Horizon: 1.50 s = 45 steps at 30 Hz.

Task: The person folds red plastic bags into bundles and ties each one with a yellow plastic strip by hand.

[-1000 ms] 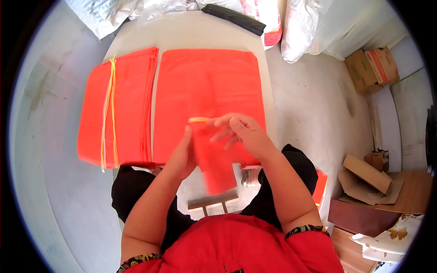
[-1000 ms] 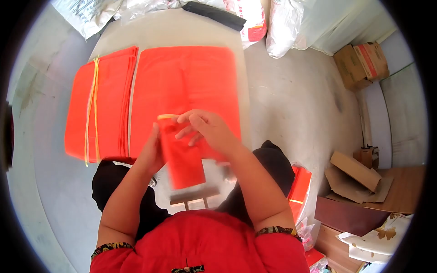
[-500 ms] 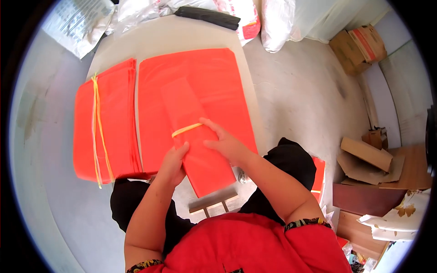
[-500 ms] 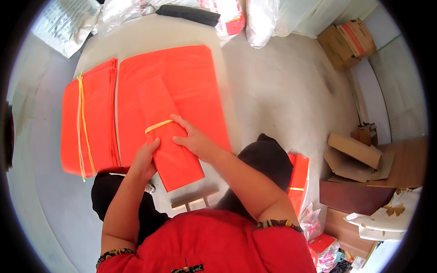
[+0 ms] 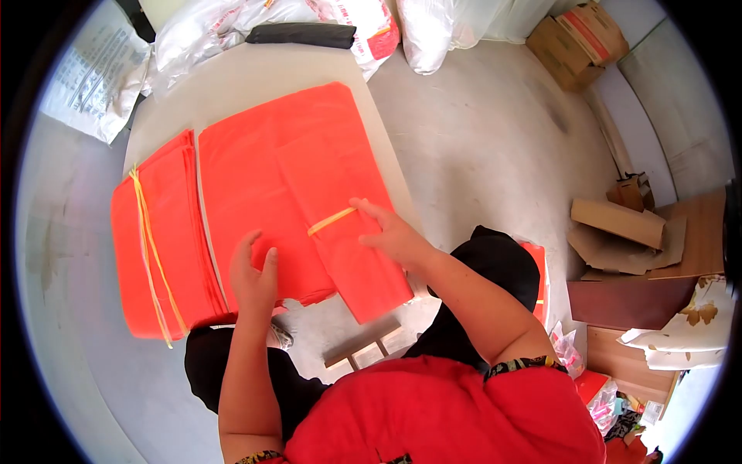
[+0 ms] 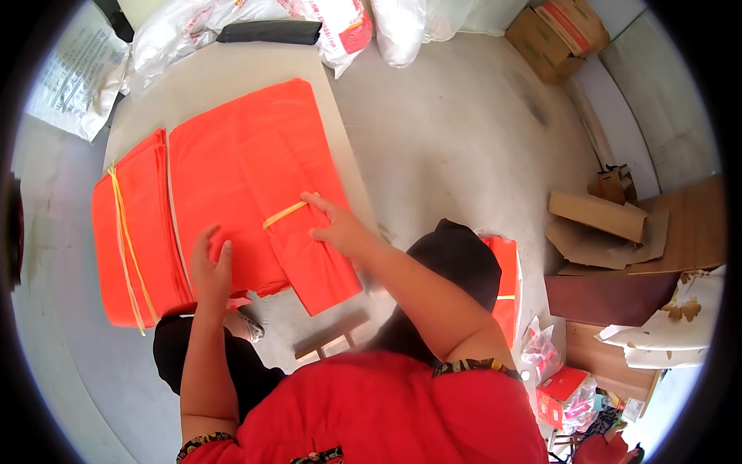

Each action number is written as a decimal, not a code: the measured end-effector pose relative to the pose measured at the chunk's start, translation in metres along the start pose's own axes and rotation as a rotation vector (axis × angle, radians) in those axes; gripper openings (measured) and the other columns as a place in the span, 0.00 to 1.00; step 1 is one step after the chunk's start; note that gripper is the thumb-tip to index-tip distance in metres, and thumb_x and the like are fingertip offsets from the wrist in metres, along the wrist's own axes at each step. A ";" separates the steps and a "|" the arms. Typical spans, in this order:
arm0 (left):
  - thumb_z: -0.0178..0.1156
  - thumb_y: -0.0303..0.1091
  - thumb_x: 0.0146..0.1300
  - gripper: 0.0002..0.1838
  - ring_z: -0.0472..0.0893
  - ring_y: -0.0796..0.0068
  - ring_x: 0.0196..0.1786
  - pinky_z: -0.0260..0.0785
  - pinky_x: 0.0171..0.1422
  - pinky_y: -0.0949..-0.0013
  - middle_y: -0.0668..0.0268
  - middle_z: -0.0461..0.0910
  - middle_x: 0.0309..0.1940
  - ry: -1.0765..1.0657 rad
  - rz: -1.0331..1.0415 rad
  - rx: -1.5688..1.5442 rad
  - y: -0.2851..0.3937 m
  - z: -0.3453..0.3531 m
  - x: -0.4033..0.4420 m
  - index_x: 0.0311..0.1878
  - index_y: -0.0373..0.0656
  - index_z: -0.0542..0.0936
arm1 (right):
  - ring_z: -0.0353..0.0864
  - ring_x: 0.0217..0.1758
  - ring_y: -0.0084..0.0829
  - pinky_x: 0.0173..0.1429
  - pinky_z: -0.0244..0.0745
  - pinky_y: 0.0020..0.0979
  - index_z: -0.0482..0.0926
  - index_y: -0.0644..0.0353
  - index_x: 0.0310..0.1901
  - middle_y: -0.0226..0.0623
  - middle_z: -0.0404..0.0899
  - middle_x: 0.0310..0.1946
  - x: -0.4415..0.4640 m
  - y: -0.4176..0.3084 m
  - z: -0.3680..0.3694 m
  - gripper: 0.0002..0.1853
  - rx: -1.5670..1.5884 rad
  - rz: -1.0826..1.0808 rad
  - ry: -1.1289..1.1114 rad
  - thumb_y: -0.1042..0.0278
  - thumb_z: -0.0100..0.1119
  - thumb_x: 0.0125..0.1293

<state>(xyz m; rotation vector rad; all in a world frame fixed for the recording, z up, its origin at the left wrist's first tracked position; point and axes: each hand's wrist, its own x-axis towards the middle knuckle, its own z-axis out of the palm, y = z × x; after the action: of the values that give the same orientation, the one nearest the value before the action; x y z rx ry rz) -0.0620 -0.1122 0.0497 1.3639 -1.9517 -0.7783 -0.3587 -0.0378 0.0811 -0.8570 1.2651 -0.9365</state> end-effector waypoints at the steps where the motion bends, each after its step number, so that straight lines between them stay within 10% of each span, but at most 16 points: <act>1: 0.67 0.35 0.70 0.32 0.72 0.50 0.75 0.65 0.77 0.50 0.52 0.75 0.71 -0.009 0.081 0.176 0.001 0.003 0.000 0.75 0.42 0.71 | 0.42 0.91 0.37 0.82 0.59 0.33 0.61 0.52 0.83 0.51 0.43 0.88 0.000 0.004 -0.004 0.40 -0.006 -0.021 0.000 0.80 0.57 0.69; 6: 0.66 0.47 0.69 0.40 0.53 0.45 0.87 0.50 0.84 0.37 0.51 0.54 0.86 -0.168 0.175 0.725 -0.002 0.022 -0.006 0.82 0.46 0.66 | 0.50 0.89 0.37 0.80 0.62 0.34 0.63 0.52 0.82 0.51 0.49 0.86 -0.007 0.006 -0.010 0.40 -0.114 -0.077 0.020 0.82 0.57 0.69; 14: 0.61 0.48 0.71 0.39 0.56 0.46 0.86 0.51 0.84 0.37 0.53 0.56 0.85 -0.171 0.199 0.759 -0.007 0.025 -0.005 0.83 0.50 0.65 | 0.79 0.68 0.34 0.70 0.77 0.34 0.59 0.59 0.83 0.45 0.70 0.75 -0.001 0.015 -0.028 0.41 0.439 -0.053 0.023 0.82 0.59 0.69; 20: 0.57 0.49 0.75 0.37 0.56 0.46 0.86 0.54 0.82 0.36 0.53 0.56 0.85 -0.153 0.254 0.820 -0.019 0.025 -0.003 0.84 0.51 0.64 | 0.79 0.69 0.34 0.71 0.77 0.35 0.63 0.61 0.81 0.42 0.74 0.73 -0.052 -0.041 -0.057 0.39 0.832 -0.304 -0.075 0.83 0.60 0.68; 30: 0.57 0.48 0.76 0.36 0.58 0.44 0.85 0.54 0.82 0.37 0.52 0.57 0.85 -0.110 0.333 0.812 -0.040 0.027 0.000 0.84 0.50 0.63 | 0.71 0.77 0.34 0.79 0.69 0.38 0.62 0.60 0.81 0.37 0.71 0.74 -0.265 -0.011 -0.211 0.45 0.448 -0.642 0.295 0.87 0.67 0.62; 38: 0.56 0.45 0.76 0.35 0.59 0.44 0.84 0.55 0.83 0.41 0.51 0.58 0.84 -0.120 0.340 0.815 -0.035 0.027 0.002 0.83 0.48 0.64 | 0.70 0.79 0.38 0.82 0.66 0.39 0.63 0.55 0.82 0.39 0.67 0.78 -0.385 0.278 -0.290 0.41 0.455 -0.044 0.714 0.85 0.62 0.67; 45: 0.54 0.45 0.78 0.34 0.60 0.44 0.84 0.56 0.82 0.41 0.52 0.58 0.84 -0.131 0.376 0.807 -0.042 0.025 0.004 0.83 0.48 0.63 | 0.72 0.77 0.37 0.81 0.68 0.38 0.69 0.53 0.79 0.40 0.70 0.76 -0.409 0.280 -0.282 0.38 0.307 0.205 0.700 0.88 0.56 0.68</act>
<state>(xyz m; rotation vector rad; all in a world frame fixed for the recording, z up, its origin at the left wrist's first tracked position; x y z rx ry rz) -0.0583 -0.1252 0.0028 1.2937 -2.6665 0.1399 -0.6354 0.4429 -0.0507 -0.1390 1.6988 -1.2751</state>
